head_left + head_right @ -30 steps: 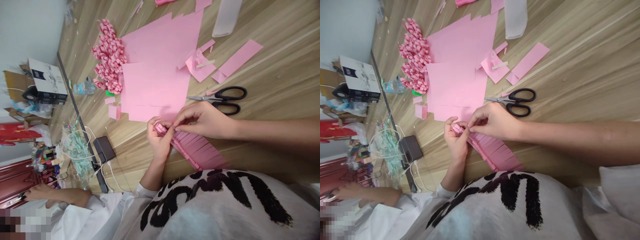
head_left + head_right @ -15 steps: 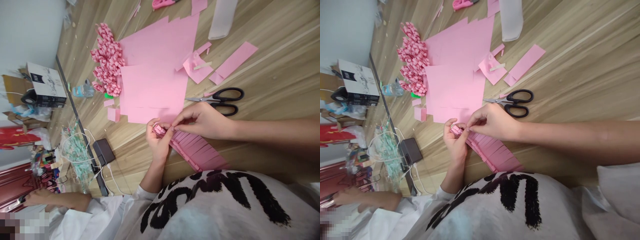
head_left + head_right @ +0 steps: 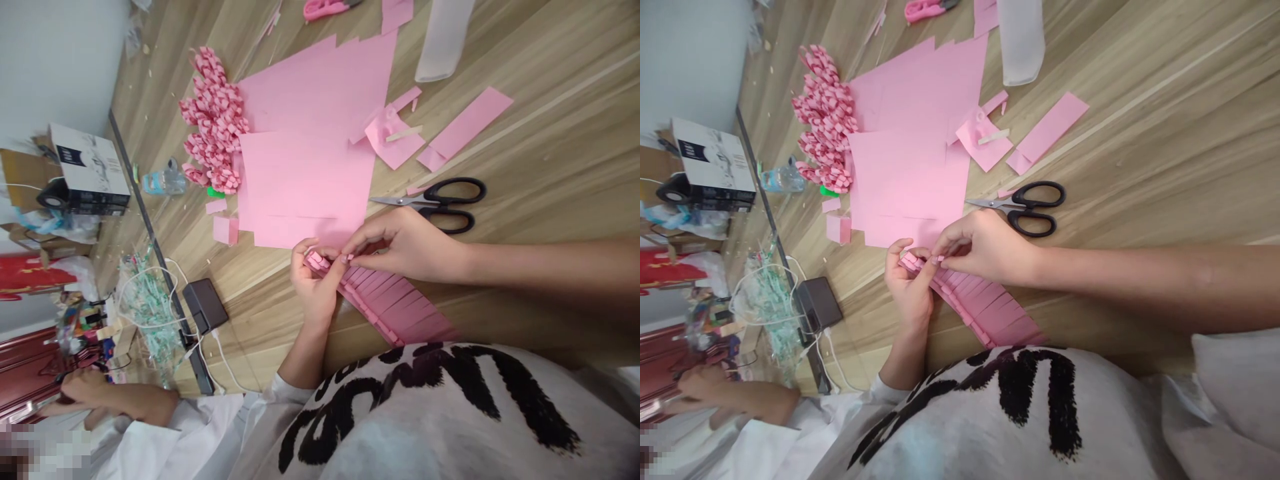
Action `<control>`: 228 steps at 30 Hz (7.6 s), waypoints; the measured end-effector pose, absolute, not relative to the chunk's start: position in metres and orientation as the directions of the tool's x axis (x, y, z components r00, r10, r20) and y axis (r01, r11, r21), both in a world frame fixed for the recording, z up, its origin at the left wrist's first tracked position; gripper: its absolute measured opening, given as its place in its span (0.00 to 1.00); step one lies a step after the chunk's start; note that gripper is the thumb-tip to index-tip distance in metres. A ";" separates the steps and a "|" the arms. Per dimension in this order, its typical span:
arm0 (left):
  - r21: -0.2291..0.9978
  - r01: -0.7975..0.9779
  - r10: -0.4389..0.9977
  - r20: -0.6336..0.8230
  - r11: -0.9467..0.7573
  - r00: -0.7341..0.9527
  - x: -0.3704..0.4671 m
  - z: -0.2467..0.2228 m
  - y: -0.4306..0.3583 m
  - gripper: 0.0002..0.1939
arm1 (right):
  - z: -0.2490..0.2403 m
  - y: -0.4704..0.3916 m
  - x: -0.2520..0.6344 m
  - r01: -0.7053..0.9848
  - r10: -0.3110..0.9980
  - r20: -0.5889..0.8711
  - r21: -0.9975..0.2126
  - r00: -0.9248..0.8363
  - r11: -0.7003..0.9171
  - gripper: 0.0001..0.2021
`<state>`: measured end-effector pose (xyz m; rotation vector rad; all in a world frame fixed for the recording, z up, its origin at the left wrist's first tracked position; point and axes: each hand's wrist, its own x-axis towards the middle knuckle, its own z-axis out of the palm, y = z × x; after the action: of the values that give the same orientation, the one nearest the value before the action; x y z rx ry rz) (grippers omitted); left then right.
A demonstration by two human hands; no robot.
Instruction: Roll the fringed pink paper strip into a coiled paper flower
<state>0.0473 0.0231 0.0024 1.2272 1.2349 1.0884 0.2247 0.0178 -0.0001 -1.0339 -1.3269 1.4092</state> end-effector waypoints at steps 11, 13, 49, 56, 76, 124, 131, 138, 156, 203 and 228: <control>0.996 0.044 0.995 -0.074 0.072 0.064 0.047 0.001 0.022 0.22 | 0.000 0.019 0.226 0.000 0.979 0.051 -0.999 -0.198 0.052 0.07; 0.997 0.044 0.995 -0.073 0.070 0.065 0.046 0.001 0.022 0.22 | 0.001 0.020 0.226 0.006 0.980 0.049 -0.999 -0.191 0.051 0.07; 0.991 0.111 0.993 -0.090 0.081 0.075 0.045 0.001 0.022 0.23 | 0.006 0.021 0.229 0.024 0.976 -0.005 -1.000 -0.218 0.000 0.08; 0.993 0.087 0.993 -0.082 0.074 0.084 0.045 0.001 0.022 0.22 | 0.006 0.020 0.228 0.004 0.981 -0.016 -1.000 -0.193 -0.015 0.05; 0.994 0.042 0.991 -0.105 0.102 0.080 0.046 0.001 0.024 0.20 | 0.005 0.021 0.228 -0.033 0.979 0.012 -0.999 -0.203 0.006 0.07; 1.000 -0.009 0.980 0.028 -0.027 0.195 0.045 -0.002 0.021 0.16 | 0.003 0.020 0.223 -0.271 0.983 -0.103 -0.952 -0.151 -0.142 0.03; 0.997 -0.006 0.969 0.082 -0.083 0.232 0.046 0.000 0.020 0.14 | 0.003 0.020 0.223 -0.241 0.977 -0.104 -0.959 -0.186 -0.148 0.05; 0.992 0.036 0.966 0.113 -0.124 0.232 0.046 0.000 0.020 0.15 | 0.003 0.018 0.223 -0.188 0.977 -0.087 -0.974 -0.196 -0.125 0.04; 0.998 0.063 0.997 0.006 -0.010 0.073 0.046 -0.001 0.023 0.20 | 0.004 0.019 0.225 -0.062 0.987 -0.093 -0.993 -0.133 -0.101 0.02; 0.979 0.086 0.958 0.161 -0.186 0.237 0.043 -0.001 0.020 0.15 | 0.003 0.019 0.225 -0.214 0.972 -0.110 -0.964 -0.207 -0.155 0.06; 0.958 0.027 0.861 0.243 -0.285 0.447 0.047 0.003 0.011 0.27 | 0.001 0.015 0.220 -0.041 0.983 -0.002 -0.999 -0.181 -0.009 0.19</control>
<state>0.0465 0.0112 0.0032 1.6570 0.7817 1.0014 0.2201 0.0151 0.0007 -1.0906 -1.3079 1.3654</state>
